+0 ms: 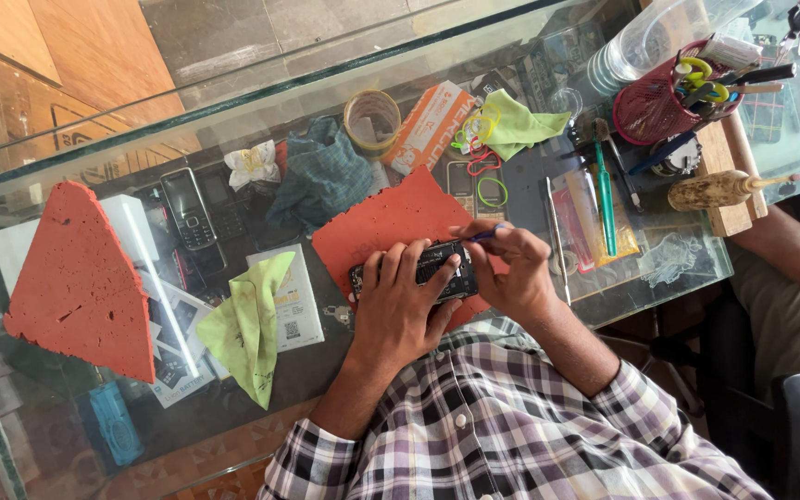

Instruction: The person disassembles and works on the internal components of a mobile phone on a glass counter using a screwdriver and various small tools.

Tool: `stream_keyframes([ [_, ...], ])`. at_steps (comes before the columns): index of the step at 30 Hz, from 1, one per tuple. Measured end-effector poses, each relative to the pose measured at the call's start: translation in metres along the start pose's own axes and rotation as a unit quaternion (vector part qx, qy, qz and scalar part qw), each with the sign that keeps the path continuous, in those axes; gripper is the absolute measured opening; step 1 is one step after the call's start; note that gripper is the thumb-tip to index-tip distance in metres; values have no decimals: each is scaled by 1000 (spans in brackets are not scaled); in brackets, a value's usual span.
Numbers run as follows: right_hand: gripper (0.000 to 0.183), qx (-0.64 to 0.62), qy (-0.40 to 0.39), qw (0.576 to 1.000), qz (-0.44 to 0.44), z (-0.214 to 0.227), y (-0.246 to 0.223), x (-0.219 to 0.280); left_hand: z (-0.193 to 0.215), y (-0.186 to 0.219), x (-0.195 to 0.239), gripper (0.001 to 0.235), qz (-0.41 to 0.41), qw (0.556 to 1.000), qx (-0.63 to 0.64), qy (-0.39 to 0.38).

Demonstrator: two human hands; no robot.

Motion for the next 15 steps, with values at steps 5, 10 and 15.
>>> stream_keyframes([
  [5, 54, 45, -45, 996, 59, -2, -17, -23, 1, 3, 2, 50, 9, 1000, -3, -5],
  [10, 56, 145, 16, 989, -8, 9, -11, -26, 4, 3, -1, 51, -4, 1000, -14, 4],
  [15, 53, 47, -53, 996, 58, 6, -31, -45, 2, 3, 0, 50, -6, 1000, -5, 14],
])
Point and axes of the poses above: each hand's wrist, its own x-axis away from the middle knuckle, its own z-axis out of the back of the hand, y = z × x, the point moved 7 cm from there along -x, towards the middle knuckle, and after that the axes turned 13 degrees about z, right-handed, at the moved point
